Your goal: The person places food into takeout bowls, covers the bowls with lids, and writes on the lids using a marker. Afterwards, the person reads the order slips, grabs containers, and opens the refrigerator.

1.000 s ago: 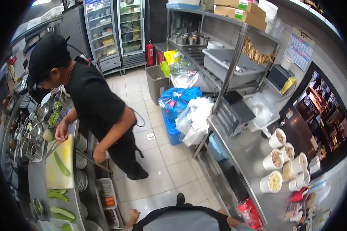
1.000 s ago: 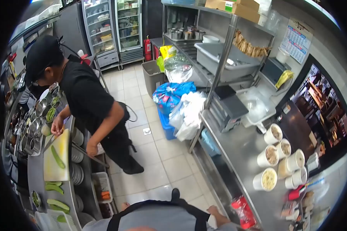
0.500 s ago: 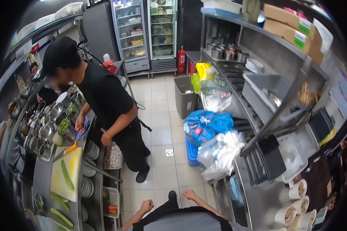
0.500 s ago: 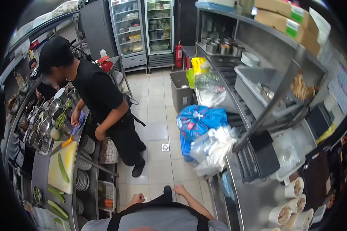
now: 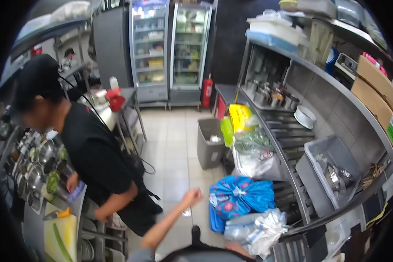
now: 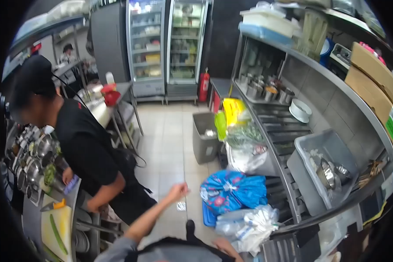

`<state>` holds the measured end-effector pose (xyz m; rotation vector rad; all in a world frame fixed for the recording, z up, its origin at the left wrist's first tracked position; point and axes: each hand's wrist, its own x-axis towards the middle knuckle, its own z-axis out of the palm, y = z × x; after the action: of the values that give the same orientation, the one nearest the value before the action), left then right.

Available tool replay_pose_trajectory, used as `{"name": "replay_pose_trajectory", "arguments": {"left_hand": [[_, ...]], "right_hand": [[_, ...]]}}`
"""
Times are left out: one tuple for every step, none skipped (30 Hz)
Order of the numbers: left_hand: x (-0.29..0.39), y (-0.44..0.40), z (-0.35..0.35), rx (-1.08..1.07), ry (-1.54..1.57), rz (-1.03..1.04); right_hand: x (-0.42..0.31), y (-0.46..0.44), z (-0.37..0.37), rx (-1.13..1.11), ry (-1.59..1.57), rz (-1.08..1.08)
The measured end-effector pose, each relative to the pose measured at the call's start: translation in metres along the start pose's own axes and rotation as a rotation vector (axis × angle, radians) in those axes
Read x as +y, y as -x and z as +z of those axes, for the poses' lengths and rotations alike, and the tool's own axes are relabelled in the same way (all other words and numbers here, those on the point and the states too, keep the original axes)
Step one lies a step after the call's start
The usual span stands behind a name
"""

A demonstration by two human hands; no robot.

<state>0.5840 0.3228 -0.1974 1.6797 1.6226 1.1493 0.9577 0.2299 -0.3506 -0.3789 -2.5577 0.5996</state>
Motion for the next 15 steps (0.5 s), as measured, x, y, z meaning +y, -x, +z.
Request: {"name": "replay_pose_trajectory", "arguments": {"left_hand": [[-0.004, -0.024, 0.0, -0.043, -0.024, -0.029], [-0.012, -0.053, -0.01, -0.07, -0.068, -0.039], [-0.033, -0.074, -0.013, -0.169, -0.092, -0.081], [-0.063, -0.093, -0.016, -0.269, -0.13, -0.115], [-0.097, -0.102, -0.019, -0.38, -0.169, -0.159], [-0.136, -0.112, -0.025, -0.467, -0.258, -0.249], [-0.173, -0.12, -0.03, -0.547, -0.343, -0.332], [-0.203, -0.118, -0.036, -0.548, -0.546, -0.254], [-0.237, -0.113, -0.039, -0.532, -0.558, -0.328], [-0.25, -0.111, -0.05, -0.65, -0.484, -0.518], [-0.275, -0.106, -0.055, -0.702, -0.523, -0.605], [-0.295, -0.103, -0.059, -0.793, -0.585, -0.654], [-0.299, -0.1, -0.07, -0.821, -0.611, -0.648], [-0.312, -0.094, -0.079, -0.804, -0.509, -0.769], [-0.346, -0.08, -0.082, -0.673, -0.382, -0.936]], "right_hand": [[0.001, -0.041, -0.009, -0.21, -0.339, 0.437], [-0.003, -0.089, -0.022, -0.298, -0.575, 0.935], [0.007, -0.134, -0.025, -0.271, -0.661, 0.854], [0.016, -0.185, -0.037, -0.308, -0.654, 0.851], [0.018, -0.222, -0.041, -0.345, -0.657, 0.855], [0.03, -0.251, -0.03, -0.313, -0.703, 0.791], [0.046, -0.282, -0.023, -0.277, -0.736, 0.727], [0.043, -0.318, -0.035, -0.326, -0.657, 0.689], [0.046, -0.349, -0.037, -0.307, -0.719, 0.55], [0.05, -0.375, -0.037, -0.304, -0.778, 0.41], [0.053, -0.402, -0.04, -0.443, -0.907, 0.444], [0.059, -0.426, -0.044, -0.588, -1.035, 0.478], [0.07, -0.452, -0.05, -0.61, -1.027, 0.435], [0.081, -0.479, -0.054, -0.628, -1.022, 0.387], [0.096, -0.504, -0.056, -0.637, -1.02, 0.338]]}}
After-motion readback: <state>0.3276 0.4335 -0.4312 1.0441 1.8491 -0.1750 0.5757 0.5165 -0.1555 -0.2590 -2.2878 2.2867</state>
